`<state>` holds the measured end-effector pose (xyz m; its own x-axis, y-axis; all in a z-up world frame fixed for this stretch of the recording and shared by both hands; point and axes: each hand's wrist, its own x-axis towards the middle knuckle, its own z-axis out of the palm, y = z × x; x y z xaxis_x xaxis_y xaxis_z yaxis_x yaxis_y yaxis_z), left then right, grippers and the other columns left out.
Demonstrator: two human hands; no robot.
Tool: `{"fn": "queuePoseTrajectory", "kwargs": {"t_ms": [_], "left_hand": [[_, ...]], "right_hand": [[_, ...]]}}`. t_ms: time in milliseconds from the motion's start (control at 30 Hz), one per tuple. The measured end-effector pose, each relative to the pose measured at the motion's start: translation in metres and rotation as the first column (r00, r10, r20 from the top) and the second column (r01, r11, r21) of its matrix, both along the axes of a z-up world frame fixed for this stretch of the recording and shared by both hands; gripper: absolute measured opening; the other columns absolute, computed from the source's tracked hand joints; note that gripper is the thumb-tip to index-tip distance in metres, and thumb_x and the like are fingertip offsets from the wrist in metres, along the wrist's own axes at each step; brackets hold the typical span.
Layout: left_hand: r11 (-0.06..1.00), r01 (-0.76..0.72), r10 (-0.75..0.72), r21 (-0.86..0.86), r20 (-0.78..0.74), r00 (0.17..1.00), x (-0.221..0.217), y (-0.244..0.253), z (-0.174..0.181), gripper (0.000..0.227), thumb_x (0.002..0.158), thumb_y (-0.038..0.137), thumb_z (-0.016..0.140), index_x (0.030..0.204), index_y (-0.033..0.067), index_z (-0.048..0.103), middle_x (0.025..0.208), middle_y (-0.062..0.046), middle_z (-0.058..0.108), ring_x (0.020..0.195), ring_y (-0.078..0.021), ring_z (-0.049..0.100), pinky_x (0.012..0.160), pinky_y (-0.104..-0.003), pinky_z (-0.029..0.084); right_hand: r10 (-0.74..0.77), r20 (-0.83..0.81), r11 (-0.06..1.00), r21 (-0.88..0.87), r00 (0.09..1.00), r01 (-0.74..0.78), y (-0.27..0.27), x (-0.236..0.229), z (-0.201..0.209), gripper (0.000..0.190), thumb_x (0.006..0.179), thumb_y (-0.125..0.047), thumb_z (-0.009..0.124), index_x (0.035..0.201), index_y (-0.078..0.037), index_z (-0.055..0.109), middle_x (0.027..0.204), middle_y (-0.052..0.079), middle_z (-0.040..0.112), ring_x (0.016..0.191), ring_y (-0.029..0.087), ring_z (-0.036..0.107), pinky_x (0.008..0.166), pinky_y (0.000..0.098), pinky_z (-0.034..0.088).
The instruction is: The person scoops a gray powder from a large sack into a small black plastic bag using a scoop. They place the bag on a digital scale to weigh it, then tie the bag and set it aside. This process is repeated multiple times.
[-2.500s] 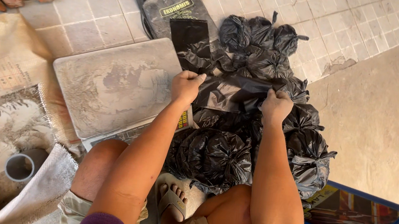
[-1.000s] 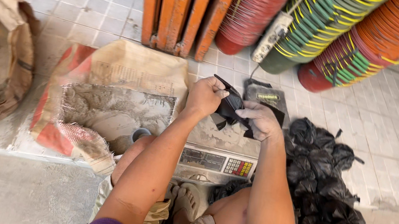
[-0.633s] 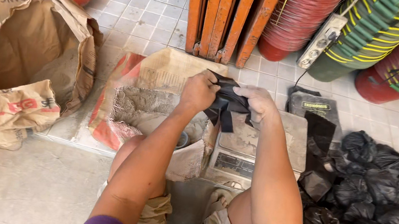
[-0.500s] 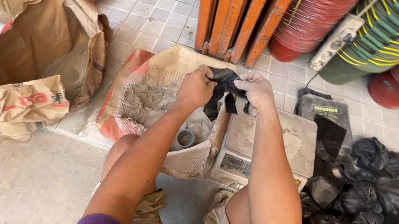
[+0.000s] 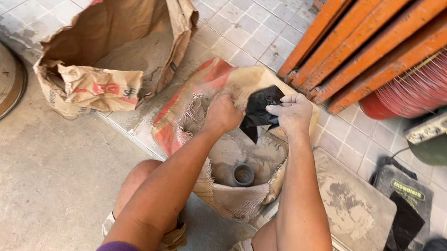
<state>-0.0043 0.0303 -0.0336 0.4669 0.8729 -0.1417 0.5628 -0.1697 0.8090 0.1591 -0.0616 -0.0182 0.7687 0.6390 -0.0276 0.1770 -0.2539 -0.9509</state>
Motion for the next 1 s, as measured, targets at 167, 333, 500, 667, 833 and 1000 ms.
{"fn": "queuePoseTrajectory", "kwargs": {"t_ms": [167,333,500,667,833,1000], "left_hand": [[0.962,0.056,0.030,-0.268,0.304,0.952,-0.017,-0.015,0.040,0.035,0.084,0.031,0.055,0.106,0.0050,0.059,0.101,-0.018,0.061,0.097,-0.0315,0.059,0.080,-0.042,0.049],[0.941,-0.111,0.210,-0.320,0.294,0.933,0.009,0.006,-0.009,0.011,0.074,0.029,0.064,0.076,0.0197,0.069,0.059,-0.001,0.065,0.074,-0.0181,0.066,0.063,-0.028,0.049],[0.943,-0.070,0.200,-0.326,0.385,0.901,0.004,0.001,-0.003,0.019,0.080,0.025,0.064,0.076,0.0066,0.066,0.057,-0.009,0.060,0.058,-0.0199,0.061,0.052,-0.029,0.047],[0.964,-0.065,0.151,-0.257,0.335,0.930,0.007,-0.011,0.010,0.022,0.080,0.027,0.066,0.075,0.0056,0.065,0.061,-0.012,0.061,0.068,-0.0270,0.062,0.056,-0.033,0.047],[0.972,-0.065,0.109,-0.224,0.190,0.976,0.016,-0.013,-0.004,0.022,0.073,0.036,0.069,0.070,0.0142,0.067,0.068,-0.009,0.065,0.083,-0.0330,0.064,0.071,-0.038,0.050],[0.982,-0.064,0.086,-0.178,0.118,0.989,0.007,-0.020,0.002,0.024,0.076,0.038,0.066,0.077,0.0138,0.067,0.079,-0.014,0.065,0.091,-0.0343,0.062,0.077,-0.041,0.049]], "right_hand": [[0.214,0.036,0.977,-0.006,0.976,-0.214,0.029,-0.022,-0.017,0.041,0.056,-0.007,0.082,0.088,-0.007,0.055,0.066,0.003,0.061,0.062,0.008,0.059,0.057,0.0190,0.048],[0.283,-0.015,0.959,-0.027,0.959,-0.284,0.027,-0.039,-0.008,0.040,0.056,-0.001,0.079,0.090,-0.006,0.057,0.068,0.003,0.063,0.062,0.006,0.057,0.059,0.0174,0.048],[0.146,-0.021,0.988,-0.055,0.989,-0.147,0.017,-0.037,-0.004,0.040,0.054,-0.006,0.084,0.082,-0.004,0.056,0.065,0.005,0.059,0.058,0.007,0.056,0.051,0.0169,0.047],[0.112,-0.190,0.961,-0.227,0.975,-0.155,-0.006,-0.025,-0.007,0.032,0.055,-0.009,0.083,0.078,-0.001,0.062,0.067,0.014,0.061,0.061,0.020,0.060,0.051,0.0303,0.051],[-0.008,-0.529,0.998,-0.054,0.849,-0.024,-0.017,-0.005,0.005,0.025,0.065,-0.010,0.081,0.077,-0.006,0.059,0.071,0.016,0.062,0.060,0.024,0.065,0.050,0.0371,0.056],[-0.010,-0.784,0.980,0.117,0.620,0.163,-0.030,0.010,0.025,0.017,0.085,-0.016,0.061,0.094,-0.003,0.054,0.090,0.016,0.060,0.085,0.031,0.064,0.081,0.0548,0.049]]}}
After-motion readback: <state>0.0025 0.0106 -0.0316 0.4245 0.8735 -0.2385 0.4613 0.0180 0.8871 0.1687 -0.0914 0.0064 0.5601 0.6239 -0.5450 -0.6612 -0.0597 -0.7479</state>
